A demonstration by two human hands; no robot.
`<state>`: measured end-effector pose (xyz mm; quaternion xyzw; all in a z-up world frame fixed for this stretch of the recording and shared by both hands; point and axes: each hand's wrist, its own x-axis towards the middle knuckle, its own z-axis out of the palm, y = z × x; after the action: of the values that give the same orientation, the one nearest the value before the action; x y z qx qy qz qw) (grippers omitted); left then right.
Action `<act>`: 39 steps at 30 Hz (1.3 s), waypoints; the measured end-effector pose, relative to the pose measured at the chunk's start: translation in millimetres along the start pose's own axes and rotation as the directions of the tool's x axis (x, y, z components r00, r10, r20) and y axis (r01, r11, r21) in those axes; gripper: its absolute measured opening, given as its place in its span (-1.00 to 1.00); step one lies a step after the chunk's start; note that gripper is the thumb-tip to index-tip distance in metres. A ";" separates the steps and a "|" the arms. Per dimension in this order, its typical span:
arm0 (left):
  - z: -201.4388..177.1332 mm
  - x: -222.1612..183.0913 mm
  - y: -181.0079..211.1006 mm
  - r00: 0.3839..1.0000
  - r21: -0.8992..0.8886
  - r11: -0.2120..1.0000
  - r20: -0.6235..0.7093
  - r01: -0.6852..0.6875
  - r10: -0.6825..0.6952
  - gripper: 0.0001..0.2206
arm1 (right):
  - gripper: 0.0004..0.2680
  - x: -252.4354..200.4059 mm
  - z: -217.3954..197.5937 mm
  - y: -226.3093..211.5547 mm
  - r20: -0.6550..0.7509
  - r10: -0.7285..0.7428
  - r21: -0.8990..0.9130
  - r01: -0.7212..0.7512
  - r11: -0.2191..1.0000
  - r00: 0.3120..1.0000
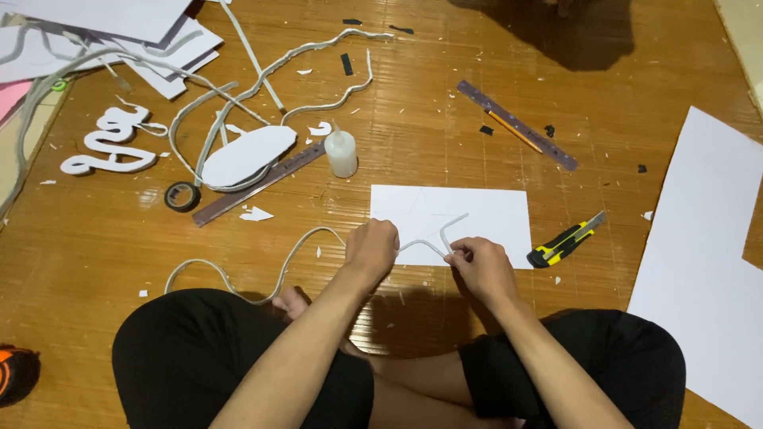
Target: Finishing the assembly of a star-shaped craft by gluing a white cord along its edges.
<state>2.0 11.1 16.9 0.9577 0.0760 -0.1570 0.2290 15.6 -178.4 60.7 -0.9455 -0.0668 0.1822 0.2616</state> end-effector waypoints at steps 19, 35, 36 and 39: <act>2.6 -4.9 4.6 0.999 -0.122 0.992 -0.016 -0.044 0.042 -0.91 | -0.88 14.6 12.1 24.1 -0.073 0.009 0.196 0.006 0.981 0.997; 14.7 14.8 11.7 0.995 -0.190 0.977 -0.010 -0.100 0.100 -0.90 | -0.79 15.9 16.3 10.4 -0.107 -0.061 0.135 0.075 0.988 0.992; 16.2 16.3 11.4 0.995 -0.178 0.979 0.000 -0.099 0.101 -0.91 | -0.78 14.6 18.3 8.6 -0.170 -0.100 0.082 0.115 0.990 0.980; 6.7 11.0 19.3 0.994 -0.132 0.986 0.023 -0.103 0.107 -0.89 | -0.80 18.1 37.4 19.8 -0.385 -0.387 -0.136 0.363 0.922 0.838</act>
<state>14.7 -8.2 15.6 0.9408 0.0321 -0.1535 0.3005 18.8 -173.8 15.0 -0.9381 -0.2003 -0.0740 0.2727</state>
